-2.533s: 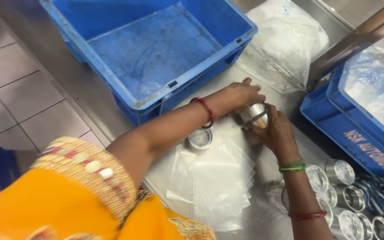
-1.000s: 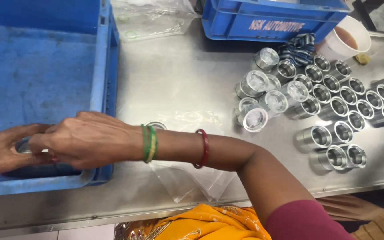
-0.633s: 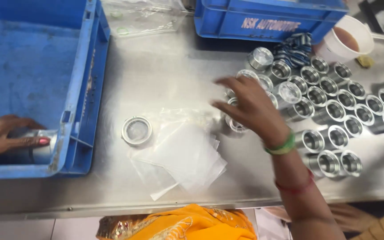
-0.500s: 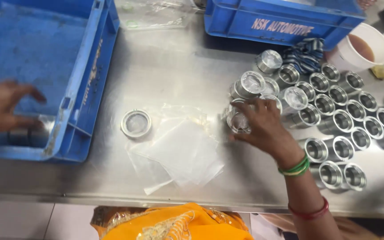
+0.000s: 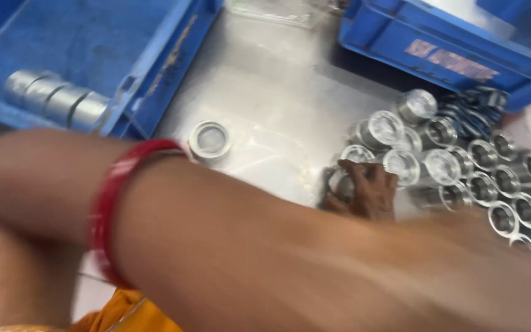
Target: The worker cleans a plastic bin and individually wraps metal rings in plastic bags, organizing them within the bin.
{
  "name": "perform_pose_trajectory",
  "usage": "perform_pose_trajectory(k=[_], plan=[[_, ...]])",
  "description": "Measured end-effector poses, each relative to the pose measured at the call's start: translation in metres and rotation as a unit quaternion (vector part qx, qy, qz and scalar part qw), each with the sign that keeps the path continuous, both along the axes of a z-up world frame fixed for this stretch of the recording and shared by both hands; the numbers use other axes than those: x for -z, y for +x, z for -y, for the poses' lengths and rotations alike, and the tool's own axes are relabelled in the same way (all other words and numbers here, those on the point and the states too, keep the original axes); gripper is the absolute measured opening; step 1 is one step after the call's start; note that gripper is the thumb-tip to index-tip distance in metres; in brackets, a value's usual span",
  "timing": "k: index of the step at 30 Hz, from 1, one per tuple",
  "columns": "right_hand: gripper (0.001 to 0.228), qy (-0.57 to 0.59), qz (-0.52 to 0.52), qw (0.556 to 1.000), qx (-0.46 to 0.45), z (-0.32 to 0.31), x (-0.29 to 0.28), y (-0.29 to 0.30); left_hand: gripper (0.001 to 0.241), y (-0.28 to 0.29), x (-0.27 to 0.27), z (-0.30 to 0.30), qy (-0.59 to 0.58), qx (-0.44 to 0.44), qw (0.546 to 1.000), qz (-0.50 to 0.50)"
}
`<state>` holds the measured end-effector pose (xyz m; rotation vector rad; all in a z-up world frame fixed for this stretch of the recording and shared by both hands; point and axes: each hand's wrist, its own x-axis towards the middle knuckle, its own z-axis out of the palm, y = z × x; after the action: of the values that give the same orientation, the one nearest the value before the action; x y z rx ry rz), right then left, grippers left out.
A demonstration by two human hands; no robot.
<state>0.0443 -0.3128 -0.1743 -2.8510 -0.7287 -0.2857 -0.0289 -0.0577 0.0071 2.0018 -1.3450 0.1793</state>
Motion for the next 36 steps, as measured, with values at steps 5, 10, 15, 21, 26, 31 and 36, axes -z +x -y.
perform_pose_trajectory(k=[5, 10, 15, 21, 26, 31, 36], plan=[[0.067, 0.008, -0.072, 0.997, -0.011, -0.009, -0.031, -0.012, 0.040, -0.004, 0.006, 0.012, 0.049, -0.035, 0.998, -0.033], [0.067, 0.009, -0.158, 0.987, 0.012, -0.014, -0.055, -0.017, 0.035, -0.002, 0.018, 0.027, 0.090, -0.043, 0.993, -0.065], [0.061, 0.049, -0.162, 0.985, -0.030, 0.021, -0.044, -0.007, 0.031, 0.015, 0.022, 0.037, 0.153, -0.039, 0.985, -0.064], [0.064, -0.012, -0.237, 0.966, 0.103, 0.081, -0.024, -0.002, 0.029, 0.055, 0.032, 0.071, 0.219, -0.028, 0.974, -0.055], [0.061, 0.085, -0.189, 0.958, 0.201, 0.077, -0.069, -0.023, 0.050, 0.157, 0.098, 0.110, 0.228, -0.230, 0.940, -0.104], [0.089, 0.053, -0.132, 0.978, 0.153, 0.062, -0.036, 0.044, 0.099, 0.218, 0.162, 0.148, 0.238, -0.235, 0.934, -0.126], [0.095, 0.038, -0.104, 0.988, 0.107, 0.051, -0.019, 0.058, 0.111, 0.233, 0.162, 0.151, 0.269, -0.181, 0.927, -0.189]])
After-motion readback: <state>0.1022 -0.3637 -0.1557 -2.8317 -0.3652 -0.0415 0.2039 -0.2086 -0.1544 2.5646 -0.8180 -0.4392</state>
